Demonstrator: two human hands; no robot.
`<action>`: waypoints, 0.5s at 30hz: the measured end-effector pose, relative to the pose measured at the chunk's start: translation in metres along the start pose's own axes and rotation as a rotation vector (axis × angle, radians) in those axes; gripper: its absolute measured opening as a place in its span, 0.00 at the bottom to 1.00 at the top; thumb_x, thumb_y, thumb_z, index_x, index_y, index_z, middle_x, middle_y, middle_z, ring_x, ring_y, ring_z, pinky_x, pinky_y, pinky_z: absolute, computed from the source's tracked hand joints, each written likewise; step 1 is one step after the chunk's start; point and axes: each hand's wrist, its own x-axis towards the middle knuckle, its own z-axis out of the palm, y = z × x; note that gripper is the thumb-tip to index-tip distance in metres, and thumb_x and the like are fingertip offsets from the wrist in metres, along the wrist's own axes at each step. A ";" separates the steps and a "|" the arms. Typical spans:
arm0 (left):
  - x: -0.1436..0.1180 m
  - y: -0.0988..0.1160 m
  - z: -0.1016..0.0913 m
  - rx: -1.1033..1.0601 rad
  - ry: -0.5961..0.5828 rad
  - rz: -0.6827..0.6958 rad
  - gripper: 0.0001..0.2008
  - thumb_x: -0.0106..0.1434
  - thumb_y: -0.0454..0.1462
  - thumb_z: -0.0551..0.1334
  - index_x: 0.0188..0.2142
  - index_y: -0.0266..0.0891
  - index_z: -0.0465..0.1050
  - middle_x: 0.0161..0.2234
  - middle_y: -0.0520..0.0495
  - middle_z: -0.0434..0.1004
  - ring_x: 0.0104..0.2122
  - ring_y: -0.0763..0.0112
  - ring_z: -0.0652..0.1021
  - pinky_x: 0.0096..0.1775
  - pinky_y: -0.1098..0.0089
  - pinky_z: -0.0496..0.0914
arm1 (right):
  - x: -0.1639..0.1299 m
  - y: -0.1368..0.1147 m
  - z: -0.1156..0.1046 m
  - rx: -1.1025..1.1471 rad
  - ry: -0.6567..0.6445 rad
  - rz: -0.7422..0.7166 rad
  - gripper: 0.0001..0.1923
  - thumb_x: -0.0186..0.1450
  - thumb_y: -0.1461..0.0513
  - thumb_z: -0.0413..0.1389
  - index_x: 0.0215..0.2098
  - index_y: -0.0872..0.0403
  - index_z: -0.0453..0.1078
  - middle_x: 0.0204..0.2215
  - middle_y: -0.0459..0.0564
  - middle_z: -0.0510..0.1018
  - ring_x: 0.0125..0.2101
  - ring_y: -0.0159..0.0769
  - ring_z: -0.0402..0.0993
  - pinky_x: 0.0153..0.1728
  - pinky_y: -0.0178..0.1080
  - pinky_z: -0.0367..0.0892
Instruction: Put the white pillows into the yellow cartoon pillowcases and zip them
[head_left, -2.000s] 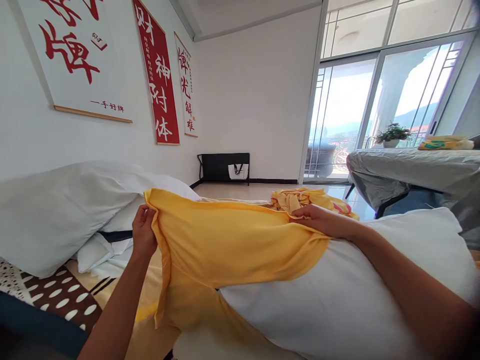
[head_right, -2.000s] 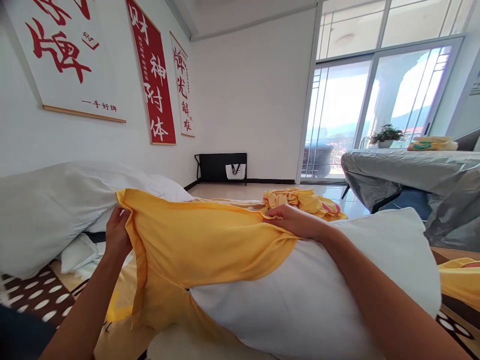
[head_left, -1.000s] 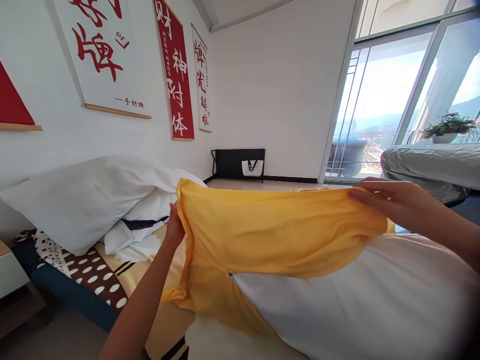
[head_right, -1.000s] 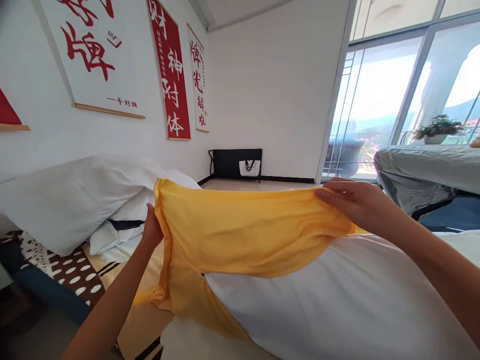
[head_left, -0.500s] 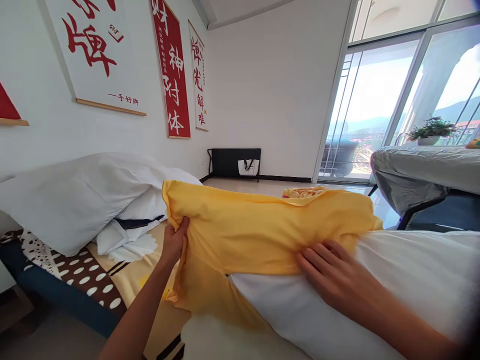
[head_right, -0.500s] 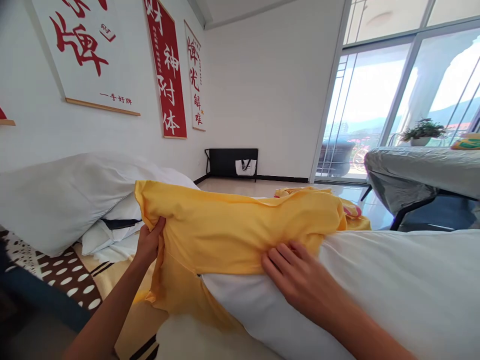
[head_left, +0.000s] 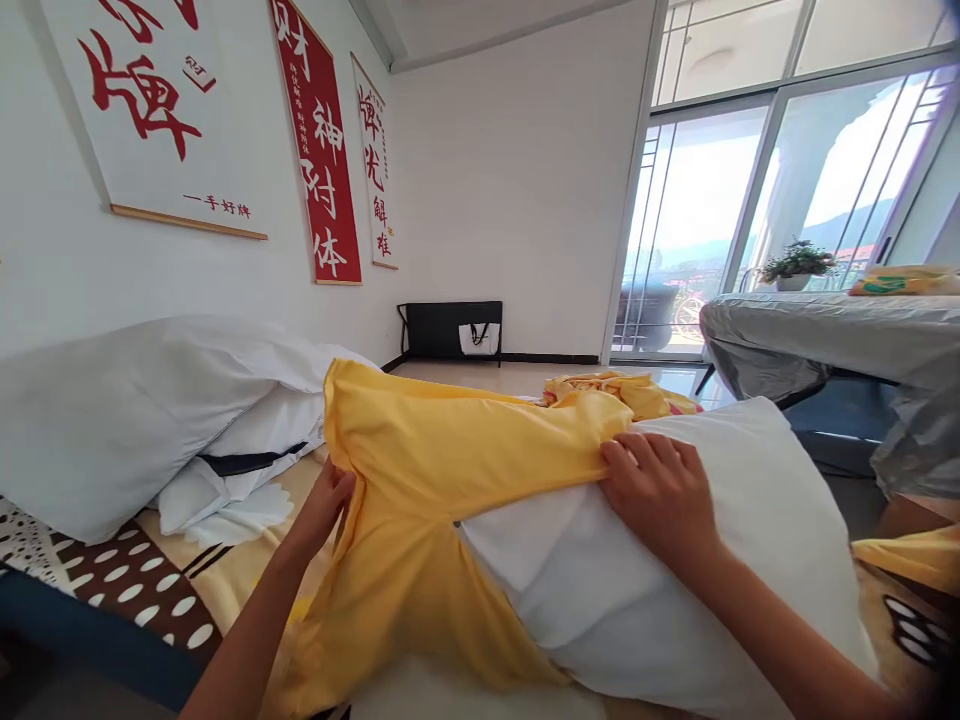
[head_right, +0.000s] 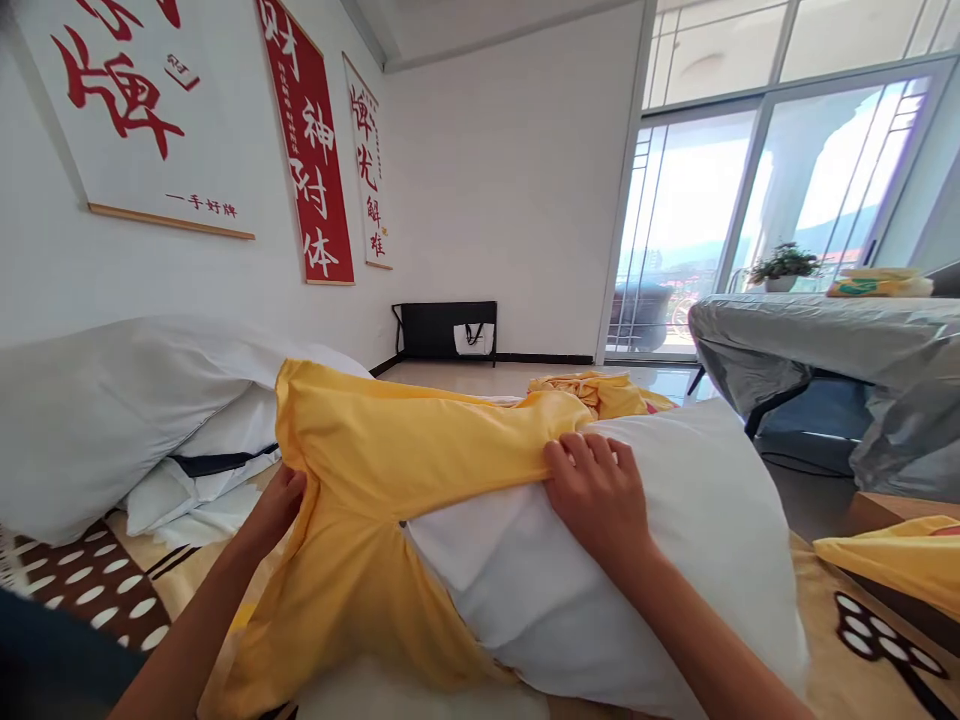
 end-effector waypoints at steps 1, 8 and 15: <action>-0.006 -0.007 -0.005 0.027 -0.068 -0.039 0.38 0.44 0.51 0.72 0.53 0.43 0.67 0.48 0.39 0.75 0.47 0.54 0.76 0.46 0.61 0.72 | -0.009 -0.008 0.005 0.039 -0.080 0.026 0.12 0.64 0.68 0.46 0.40 0.56 0.71 0.40 0.55 0.76 0.42 0.42 0.69 0.43 0.43 0.59; 0.021 -0.054 0.005 0.382 -0.060 -0.280 0.30 0.49 0.49 0.70 0.48 0.39 0.67 0.48 0.36 0.76 0.46 0.53 0.77 0.45 0.59 0.72 | -0.126 -0.058 0.034 0.264 -0.389 -0.027 0.33 0.68 0.55 0.45 0.68 0.53 0.43 0.63 0.56 0.59 0.62 0.45 0.54 0.56 0.52 0.53; 0.053 -0.060 0.008 0.612 0.013 -0.117 0.24 0.42 0.39 0.70 0.42 0.44 0.72 0.49 0.38 0.75 0.59 0.45 0.64 0.59 0.53 0.53 | -0.167 -0.021 0.012 0.207 -0.524 -0.155 0.46 0.55 0.72 0.43 0.69 0.45 0.37 0.66 0.47 0.53 0.64 0.38 0.50 0.57 0.49 0.52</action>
